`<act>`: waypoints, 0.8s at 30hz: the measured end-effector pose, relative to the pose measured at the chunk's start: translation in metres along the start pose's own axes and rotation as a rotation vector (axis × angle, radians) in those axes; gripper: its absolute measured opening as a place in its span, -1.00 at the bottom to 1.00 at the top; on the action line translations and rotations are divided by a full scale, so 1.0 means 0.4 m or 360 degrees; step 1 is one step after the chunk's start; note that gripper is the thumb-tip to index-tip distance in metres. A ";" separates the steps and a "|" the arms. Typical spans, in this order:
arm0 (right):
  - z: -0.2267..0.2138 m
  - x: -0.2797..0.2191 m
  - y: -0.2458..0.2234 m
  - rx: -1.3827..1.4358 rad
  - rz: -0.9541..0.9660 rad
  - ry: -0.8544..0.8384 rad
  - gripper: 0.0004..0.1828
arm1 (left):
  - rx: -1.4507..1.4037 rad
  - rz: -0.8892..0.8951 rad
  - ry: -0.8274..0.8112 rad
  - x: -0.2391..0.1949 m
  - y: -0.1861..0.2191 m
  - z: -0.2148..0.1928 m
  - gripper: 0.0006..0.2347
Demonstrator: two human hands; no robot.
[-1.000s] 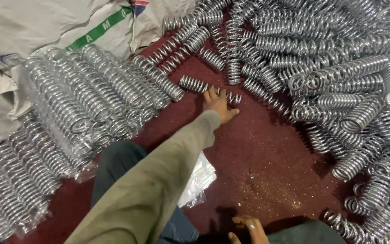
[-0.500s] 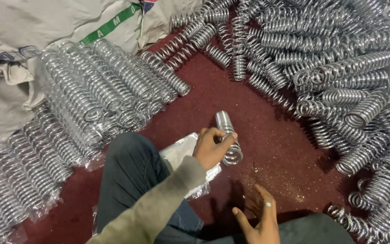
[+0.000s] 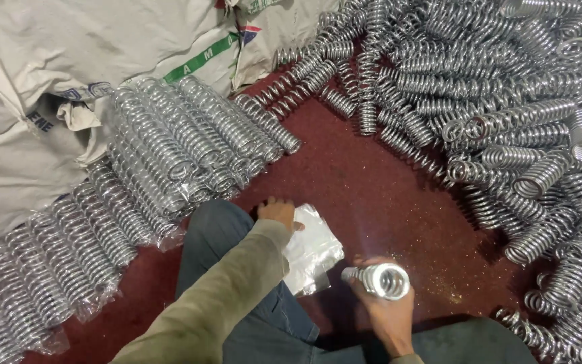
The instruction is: Packing individual metal springs into small plastic bags from a large pile on the floor.
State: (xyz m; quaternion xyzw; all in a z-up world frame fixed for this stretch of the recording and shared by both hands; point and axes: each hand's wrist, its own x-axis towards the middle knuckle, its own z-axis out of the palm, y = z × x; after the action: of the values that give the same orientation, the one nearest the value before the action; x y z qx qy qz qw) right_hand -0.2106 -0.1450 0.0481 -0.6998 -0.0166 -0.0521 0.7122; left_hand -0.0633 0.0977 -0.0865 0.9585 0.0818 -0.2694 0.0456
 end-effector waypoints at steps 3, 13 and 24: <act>0.028 0.002 -0.021 -0.0199 0.0322 -0.0002 -0.69 | -0.0076 0.0086 0.0174 0.039 0.001 0.038 -0.53; 0.020 -0.006 -0.034 -0.0372 0.0420 -0.0013 -0.62 | -0.0322 -0.0070 0.0404 0.031 -0.012 0.027 -0.86; 0.010 -0.039 -0.090 -0.0258 0.0349 0.0065 -0.20 | -0.0584 0.0191 0.1134 -0.052 -0.015 0.003 -0.57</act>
State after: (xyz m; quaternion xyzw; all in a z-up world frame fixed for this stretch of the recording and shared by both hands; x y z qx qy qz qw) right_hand -0.2295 -0.1406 0.0824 -0.7514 0.0788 0.0108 0.6551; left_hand -0.0826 0.1008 -0.0769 0.9708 0.0832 0.1018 0.2005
